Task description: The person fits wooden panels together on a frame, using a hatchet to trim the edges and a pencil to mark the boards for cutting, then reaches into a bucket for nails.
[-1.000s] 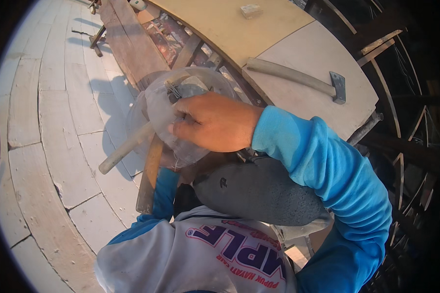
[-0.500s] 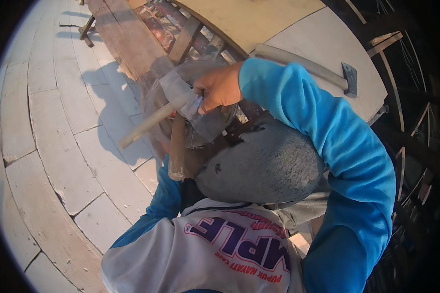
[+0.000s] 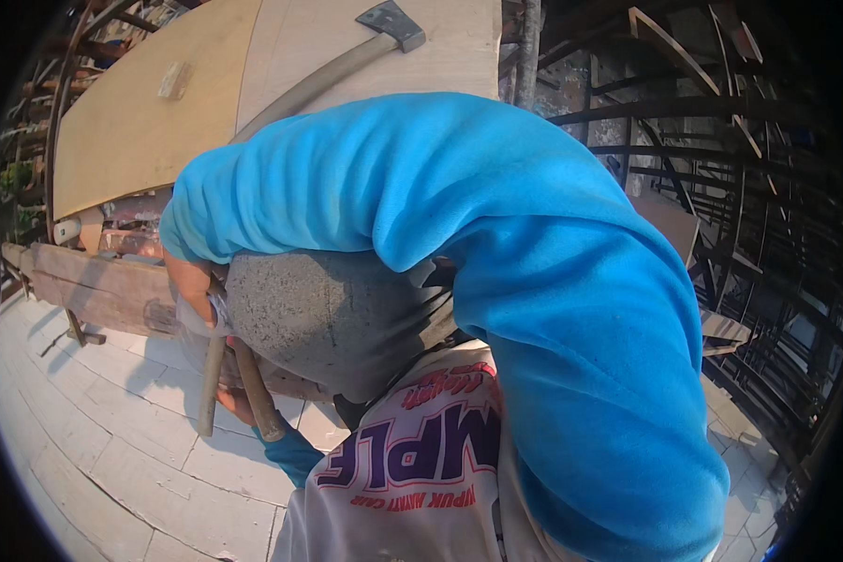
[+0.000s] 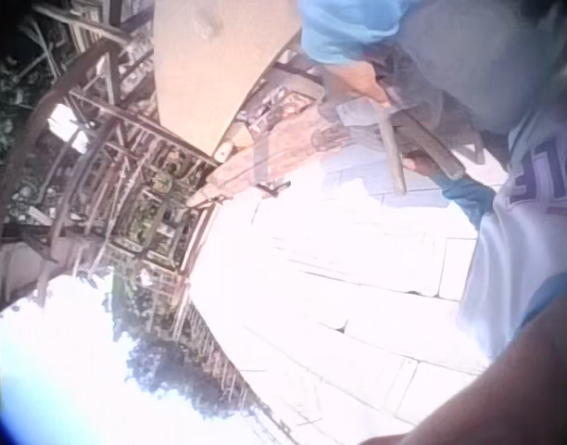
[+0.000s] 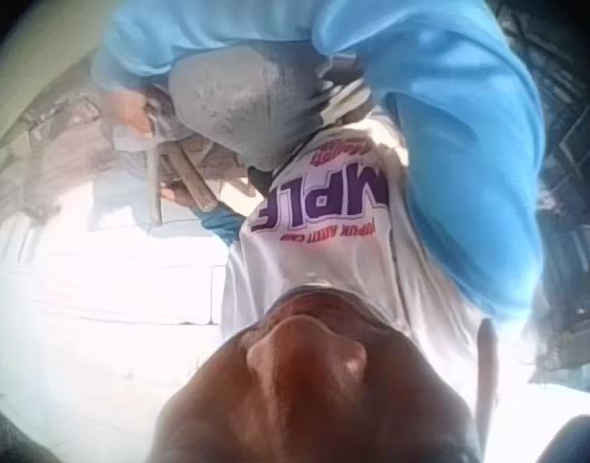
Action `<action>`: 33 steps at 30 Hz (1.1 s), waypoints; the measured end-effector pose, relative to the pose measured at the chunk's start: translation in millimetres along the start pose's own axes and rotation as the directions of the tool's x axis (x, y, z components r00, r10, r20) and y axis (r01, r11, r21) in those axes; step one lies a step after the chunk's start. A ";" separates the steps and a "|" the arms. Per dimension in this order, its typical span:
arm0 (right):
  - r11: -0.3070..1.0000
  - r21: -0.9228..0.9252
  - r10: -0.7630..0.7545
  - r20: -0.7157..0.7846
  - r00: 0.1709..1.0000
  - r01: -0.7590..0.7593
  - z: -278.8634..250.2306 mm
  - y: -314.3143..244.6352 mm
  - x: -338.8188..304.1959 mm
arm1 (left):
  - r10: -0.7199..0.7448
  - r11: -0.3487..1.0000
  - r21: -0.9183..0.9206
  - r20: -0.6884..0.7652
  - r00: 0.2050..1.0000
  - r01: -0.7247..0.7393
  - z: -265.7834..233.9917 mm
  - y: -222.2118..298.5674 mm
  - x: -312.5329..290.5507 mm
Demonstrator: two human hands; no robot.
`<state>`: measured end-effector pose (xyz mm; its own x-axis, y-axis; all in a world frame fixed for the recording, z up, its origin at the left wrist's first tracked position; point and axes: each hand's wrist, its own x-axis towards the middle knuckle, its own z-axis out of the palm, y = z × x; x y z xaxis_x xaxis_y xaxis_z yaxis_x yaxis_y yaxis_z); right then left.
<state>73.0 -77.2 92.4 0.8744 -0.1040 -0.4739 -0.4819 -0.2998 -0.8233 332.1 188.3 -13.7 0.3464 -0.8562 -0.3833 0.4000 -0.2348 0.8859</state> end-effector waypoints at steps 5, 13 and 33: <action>0.992 0.024 -0.098 -0.445 0.890 0.122 5.0 11.2 -25.3 | 0.087 0.953 0.293 -0.037 0.996 -0.073 -18.4 -4.1 6.1; 0.723 0.209 -0.109 -0.907 0.407 0.658 78.1 45.3 -101.4 | 0.321 0.779 0.527 0.129 0.938 -0.339 0.1 4.1 20.6; 0.555 0.460 -0.628 -0.314 0.712 0.693 101.4 100.2 -11.3 | 0.050 0.836 0.549 -0.079 0.996 0.001 185.4 19.5 63.3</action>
<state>9.2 -9.9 -16.4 0.9429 -0.1835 0.2778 0.3122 0.1976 -0.9292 204.6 44.3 27.8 0.4318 -0.8280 -0.3577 -0.1307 -0.4499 0.8835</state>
